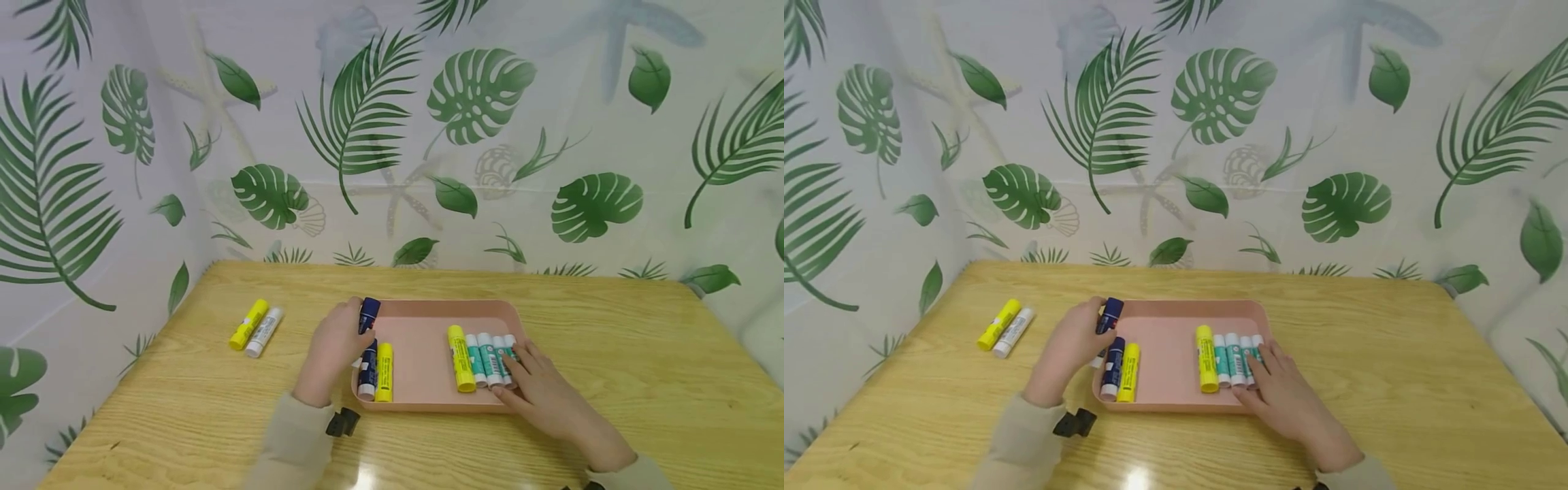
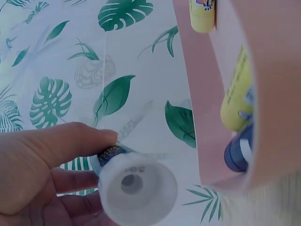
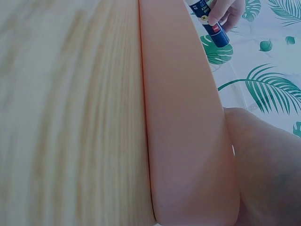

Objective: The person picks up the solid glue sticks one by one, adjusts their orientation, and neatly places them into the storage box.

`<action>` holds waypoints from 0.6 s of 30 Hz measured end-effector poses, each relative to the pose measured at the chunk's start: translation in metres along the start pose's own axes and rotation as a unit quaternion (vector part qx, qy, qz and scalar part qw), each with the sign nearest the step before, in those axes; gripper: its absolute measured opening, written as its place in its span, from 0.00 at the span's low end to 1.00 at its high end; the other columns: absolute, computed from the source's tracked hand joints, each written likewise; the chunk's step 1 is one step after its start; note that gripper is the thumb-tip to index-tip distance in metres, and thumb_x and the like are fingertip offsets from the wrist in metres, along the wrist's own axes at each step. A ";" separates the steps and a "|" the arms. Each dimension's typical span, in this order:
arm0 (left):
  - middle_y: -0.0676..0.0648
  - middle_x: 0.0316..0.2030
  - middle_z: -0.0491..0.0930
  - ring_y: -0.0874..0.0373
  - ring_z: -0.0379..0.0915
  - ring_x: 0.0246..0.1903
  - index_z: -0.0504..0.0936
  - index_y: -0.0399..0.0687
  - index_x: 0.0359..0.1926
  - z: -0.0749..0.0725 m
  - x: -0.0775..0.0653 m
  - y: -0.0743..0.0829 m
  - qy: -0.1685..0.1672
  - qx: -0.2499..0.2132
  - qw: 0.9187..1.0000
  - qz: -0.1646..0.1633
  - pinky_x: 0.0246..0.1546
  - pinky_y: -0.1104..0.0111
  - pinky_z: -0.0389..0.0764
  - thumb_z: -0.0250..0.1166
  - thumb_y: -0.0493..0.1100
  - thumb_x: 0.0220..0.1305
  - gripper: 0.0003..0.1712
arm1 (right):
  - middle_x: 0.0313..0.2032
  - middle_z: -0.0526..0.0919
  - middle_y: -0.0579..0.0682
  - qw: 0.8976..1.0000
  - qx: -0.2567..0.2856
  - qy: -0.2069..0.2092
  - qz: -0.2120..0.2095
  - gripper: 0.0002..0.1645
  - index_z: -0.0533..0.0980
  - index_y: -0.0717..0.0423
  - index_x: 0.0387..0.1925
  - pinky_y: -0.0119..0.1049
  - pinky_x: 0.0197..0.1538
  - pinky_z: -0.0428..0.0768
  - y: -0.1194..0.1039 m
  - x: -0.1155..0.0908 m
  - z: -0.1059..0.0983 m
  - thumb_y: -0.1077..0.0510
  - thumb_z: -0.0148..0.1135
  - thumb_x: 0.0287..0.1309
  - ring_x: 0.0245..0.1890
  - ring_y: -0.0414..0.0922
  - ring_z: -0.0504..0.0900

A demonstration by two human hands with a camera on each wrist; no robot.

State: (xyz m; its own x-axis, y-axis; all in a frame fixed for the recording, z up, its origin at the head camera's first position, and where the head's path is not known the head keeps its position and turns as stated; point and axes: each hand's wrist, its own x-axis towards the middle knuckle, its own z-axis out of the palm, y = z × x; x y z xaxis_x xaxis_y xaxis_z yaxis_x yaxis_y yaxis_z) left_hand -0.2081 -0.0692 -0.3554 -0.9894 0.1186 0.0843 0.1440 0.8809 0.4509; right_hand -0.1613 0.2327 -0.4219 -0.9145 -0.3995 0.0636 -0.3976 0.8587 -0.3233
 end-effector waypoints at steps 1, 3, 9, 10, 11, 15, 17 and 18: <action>0.36 0.45 0.73 0.51 0.73 0.37 0.66 0.32 0.56 0.001 0.000 0.002 -0.002 -0.003 1.000 0.001 0.35 0.61 0.76 0.63 0.43 0.54 0.31 | 0.62 0.52 0.68 1.000 0.000 0.000 -0.001 0.41 0.60 0.69 0.60 0.59 0.58 0.50 0.000 0.000 0.000 0.38 0.44 0.60 0.63 0.63 0.43; 0.36 0.45 0.73 0.51 0.72 0.37 0.65 0.32 0.56 0.002 0.000 0.005 -0.004 -0.006 1.000 0.003 0.36 0.61 0.75 0.63 0.44 0.54 0.32 | 0.62 0.52 0.68 1.000 -0.001 0.000 -0.001 0.41 0.60 0.69 0.59 0.59 0.58 0.50 0.000 0.000 0.000 0.38 0.44 0.60 0.63 0.63 0.44; 0.37 0.46 0.72 0.52 0.71 0.36 0.64 0.34 0.58 0.009 0.003 0.019 -0.008 -0.029 1.000 0.003 0.36 0.61 0.75 0.63 0.44 0.54 0.32 | 0.62 0.52 0.68 1.000 -0.004 0.002 0.002 0.42 0.60 0.69 0.59 0.59 0.57 0.50 0.000 0.000 -0.001 0.38 0.44 0.59 0.63 0.63 0.44; 0.37 0.45 0.72 0.52 0.71 0.36 0.64 0.34 0.58 0.010 0.003 0.021 -0.008 -0.033 0.999 0.003 0.35 0.62 0.75 0.63 0.44 0.54 0.32 | 0.62 0.52 0.68 1.000 -0.004 0.003 0.002 0.42 0.60 0.69 0.60 0.59 0.57 0.50 0.000 0.000 -0.001 0.38 0.44 0.59 0.63 0.63 0.44; 0.37 0.45 0.73 0.52 0.71 0.35 0.64 0.34 0.58 0.011 0.003 0.024 -0.008 -0.035 0.999 0.003 0.35 0.62 0.75 0.63 0.44 0.54 0.32 | 0.62 0.52 0.68 1.000 -0.003 0.003 0.002 0.41 0.60 0.69 0.60 0.59 0.57 0.50 0.000 0.000 -0.001 0.38 0.45 0.59 0.63 0.63 0.44; 0.37 0.44 0.72 0.52 0.71 0.33 0.66 0.34 0.55 0.017 0.004 0.030 0.000 -0.023 1.000 0.018 0.31 0.62 0.75 0.63 0.44 0.53 0.31 | 0.62 0.52 0.68 1.000 0.001 0.003 0.004 0.40 0.60 0.69 0.59 0.59 0.57 0.50 0.000 0.000 0.000 0.40 0.46 0.60 0.62 0.64 0.44; 0.36 0.44 0.71 0.51 0.71 0.34 0.67 0.33 0.54 0.021 0.004 0.031 0.008 -0.009 0.999 0.029 0.31 0.62 0.76 0.64 0.44 0.53 0.30 | 0.62 0.52 0.68 1.000 0.002 0.005 0.004 0.40 0.60 0.69 0.59 0.59 0.57 0.50 -0.001 0.000 -0.001 0.40 0.46 0.60 0.62 0.64 0.44; 0.36 0.45 0.70 0.51 0.71 0.35 0.67 0.33 0.54 0.023 0.004 0.032 0.012 -0.005 0.999 0.037 0.32 0.63 0.76 0.64 0.43 0.52 0.30 | 0.62 0.52 0.68 1.000 0.001 0.005 0.005 0.40 0.60 0.69 0.59 0.59 0.57 0.50 -0.001 0.001 -0.001 0.40 0.46 0.60 0.62 0.64 0.44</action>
State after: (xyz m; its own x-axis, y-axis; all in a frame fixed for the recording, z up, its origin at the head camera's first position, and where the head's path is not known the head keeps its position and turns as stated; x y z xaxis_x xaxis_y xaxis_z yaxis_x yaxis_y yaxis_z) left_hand -0.2083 -0.0303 -0.3613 -0.9754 0.1717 0.1383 0.2164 0.8659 0.4509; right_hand -0.1614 0.2317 -0.4205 -0.9189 -0.3881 0.0704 -0.3889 0.8614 -0.3267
